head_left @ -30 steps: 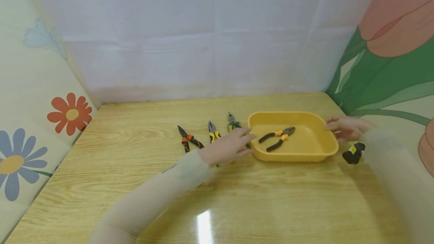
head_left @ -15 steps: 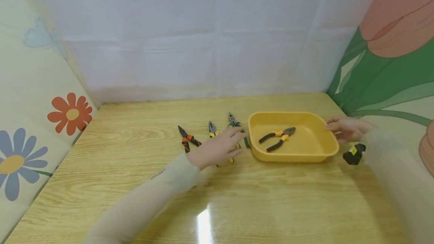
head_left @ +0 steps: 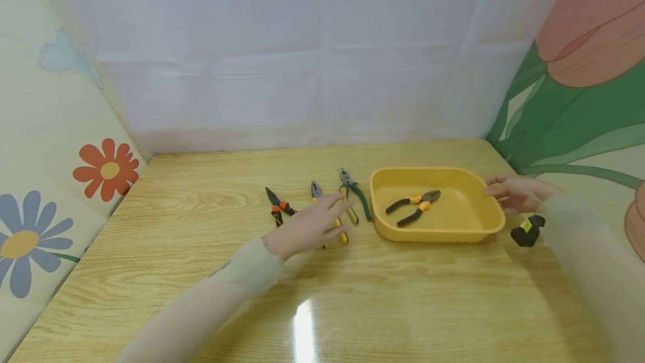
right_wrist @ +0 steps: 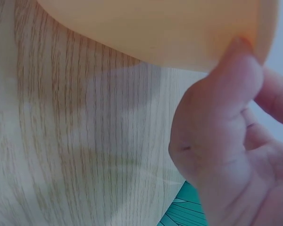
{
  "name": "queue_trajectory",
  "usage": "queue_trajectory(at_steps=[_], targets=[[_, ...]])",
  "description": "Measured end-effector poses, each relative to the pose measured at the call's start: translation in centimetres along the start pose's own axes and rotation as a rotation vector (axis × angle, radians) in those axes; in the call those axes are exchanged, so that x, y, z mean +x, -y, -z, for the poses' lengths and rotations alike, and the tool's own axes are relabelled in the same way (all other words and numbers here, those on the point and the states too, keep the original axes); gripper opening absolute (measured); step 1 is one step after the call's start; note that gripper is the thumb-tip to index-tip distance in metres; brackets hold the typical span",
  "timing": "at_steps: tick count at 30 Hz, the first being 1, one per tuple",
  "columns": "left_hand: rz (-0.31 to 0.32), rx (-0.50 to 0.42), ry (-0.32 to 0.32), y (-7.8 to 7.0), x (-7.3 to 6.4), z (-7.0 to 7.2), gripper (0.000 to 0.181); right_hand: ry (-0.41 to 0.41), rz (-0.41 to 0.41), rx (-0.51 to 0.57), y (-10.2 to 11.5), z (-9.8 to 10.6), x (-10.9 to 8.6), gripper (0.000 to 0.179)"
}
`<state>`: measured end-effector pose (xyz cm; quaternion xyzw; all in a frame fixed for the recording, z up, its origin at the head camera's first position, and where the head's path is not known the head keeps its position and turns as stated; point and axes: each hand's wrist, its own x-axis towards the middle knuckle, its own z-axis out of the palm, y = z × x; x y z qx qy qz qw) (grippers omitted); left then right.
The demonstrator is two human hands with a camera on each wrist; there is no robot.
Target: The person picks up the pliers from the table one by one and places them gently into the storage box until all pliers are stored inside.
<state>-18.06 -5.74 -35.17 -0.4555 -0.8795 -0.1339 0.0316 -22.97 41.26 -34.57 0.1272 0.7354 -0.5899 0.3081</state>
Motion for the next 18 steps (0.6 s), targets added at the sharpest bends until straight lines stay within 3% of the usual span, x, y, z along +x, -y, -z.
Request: queue_trajectory(at_steps=[6, 11, 18], targets=[[0.015, -0.013, -0.008, 0.4, -1.1, -0.2, 0.051, 0.000, 0.005, -0.004, 0.1, -0.2, -0.3, 0.016], [0.008, 0.009, -0.058, 0.9, -1.9, -0.5, 0.050, 0.005, 0.005, 0.008, 0.0, -0.1, -0.2, 0.017], [0.064, 0.044, -0.038, 1.7, -3.1, -0.5, 0.053, 0.026, 0.015, 0.003, -0.1, 0.1, -0.2, 0.017]])
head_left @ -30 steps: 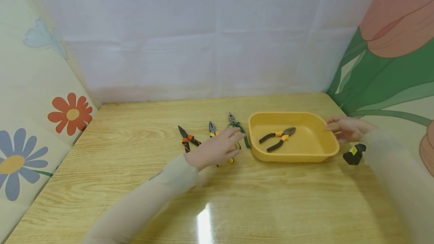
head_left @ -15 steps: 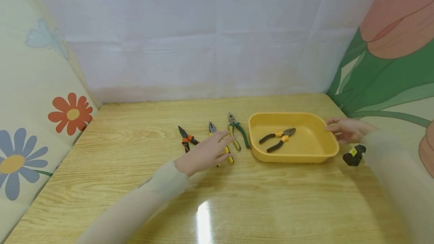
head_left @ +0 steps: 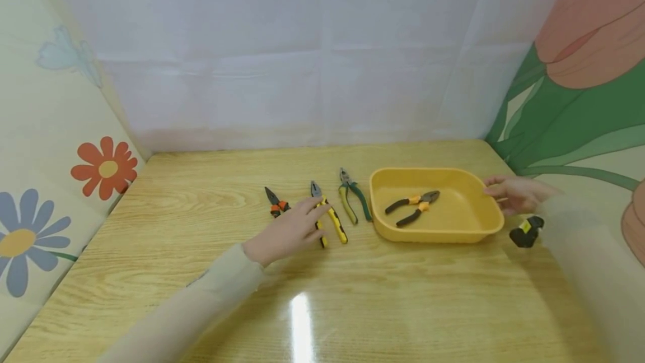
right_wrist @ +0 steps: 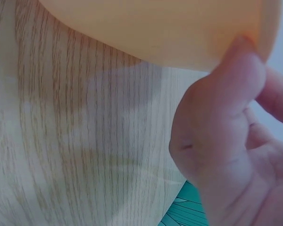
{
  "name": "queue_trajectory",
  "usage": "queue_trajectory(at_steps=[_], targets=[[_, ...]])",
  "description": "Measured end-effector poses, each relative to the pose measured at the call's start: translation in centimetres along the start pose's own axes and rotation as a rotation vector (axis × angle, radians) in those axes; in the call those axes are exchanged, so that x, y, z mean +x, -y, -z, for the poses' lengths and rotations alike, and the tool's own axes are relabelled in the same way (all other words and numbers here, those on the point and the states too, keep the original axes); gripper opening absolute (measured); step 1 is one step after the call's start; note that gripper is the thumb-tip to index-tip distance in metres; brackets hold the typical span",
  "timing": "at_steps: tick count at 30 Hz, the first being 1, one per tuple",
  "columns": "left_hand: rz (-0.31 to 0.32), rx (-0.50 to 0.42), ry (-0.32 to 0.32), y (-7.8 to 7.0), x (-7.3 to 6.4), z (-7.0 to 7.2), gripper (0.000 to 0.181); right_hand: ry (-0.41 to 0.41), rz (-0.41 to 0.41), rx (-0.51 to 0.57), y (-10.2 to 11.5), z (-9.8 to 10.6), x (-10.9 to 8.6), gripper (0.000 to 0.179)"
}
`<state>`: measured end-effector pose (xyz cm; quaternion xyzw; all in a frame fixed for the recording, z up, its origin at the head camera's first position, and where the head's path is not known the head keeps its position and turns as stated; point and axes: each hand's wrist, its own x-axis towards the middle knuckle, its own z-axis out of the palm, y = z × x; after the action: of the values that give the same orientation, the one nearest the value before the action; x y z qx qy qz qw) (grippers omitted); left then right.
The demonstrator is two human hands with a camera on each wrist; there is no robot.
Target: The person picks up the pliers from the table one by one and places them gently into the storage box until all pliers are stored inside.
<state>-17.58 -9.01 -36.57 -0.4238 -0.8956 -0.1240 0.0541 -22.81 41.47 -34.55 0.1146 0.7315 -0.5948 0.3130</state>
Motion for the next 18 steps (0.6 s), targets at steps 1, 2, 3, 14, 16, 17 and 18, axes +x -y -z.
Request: queue_trajectory(at_steps=[1, 2, 3, 14, 16, 17, 18], targets=[[0.001, 0.004, -0.009, 0.1, -0.2, 0.0, 0.053, 0.002, 0.000, -0.008, 0.0, 0.0, 0.1, 0.018], [-0.001, 0.008, -0.021, 0.2, -0.3, 0.1, 0.052, -0.001, -0.002, -0.014, 0.0, 0.0, 0.1, 0.018], [-0.008, 0.019, -0.037, 0.3, -0.5, 0.1, 0.051, -0.005, -0.004, -0.016, -0.1, 0.0, 0.1, 0.018], [-0.020, 0.053, -0.126, 0.9, -1.3, -0.3, 0.049, -0.024, -0.017, 0.004, 0.3, -0.4, -0.2, 0.012], [-0.009, 0.054, -0.127, 0.9, -1.4, -0.5, 0.050, -0.026, -0.021, 0.003, 0.3, -0.4, -0.1, 0.014], [-0.007, 0.059, -0.128, 0.9, -1.5, -0.6, 0.050, -0.022, -0.021, 0.001, 0.2, -0.4, -0.1, 0.014], [-0.004, 0.066, -0.130, 0.9, -1.5, -0.6, 0.051, -0.022, -0.023, 0.000, 0.2, -0.3, -0.1, 0.016]])
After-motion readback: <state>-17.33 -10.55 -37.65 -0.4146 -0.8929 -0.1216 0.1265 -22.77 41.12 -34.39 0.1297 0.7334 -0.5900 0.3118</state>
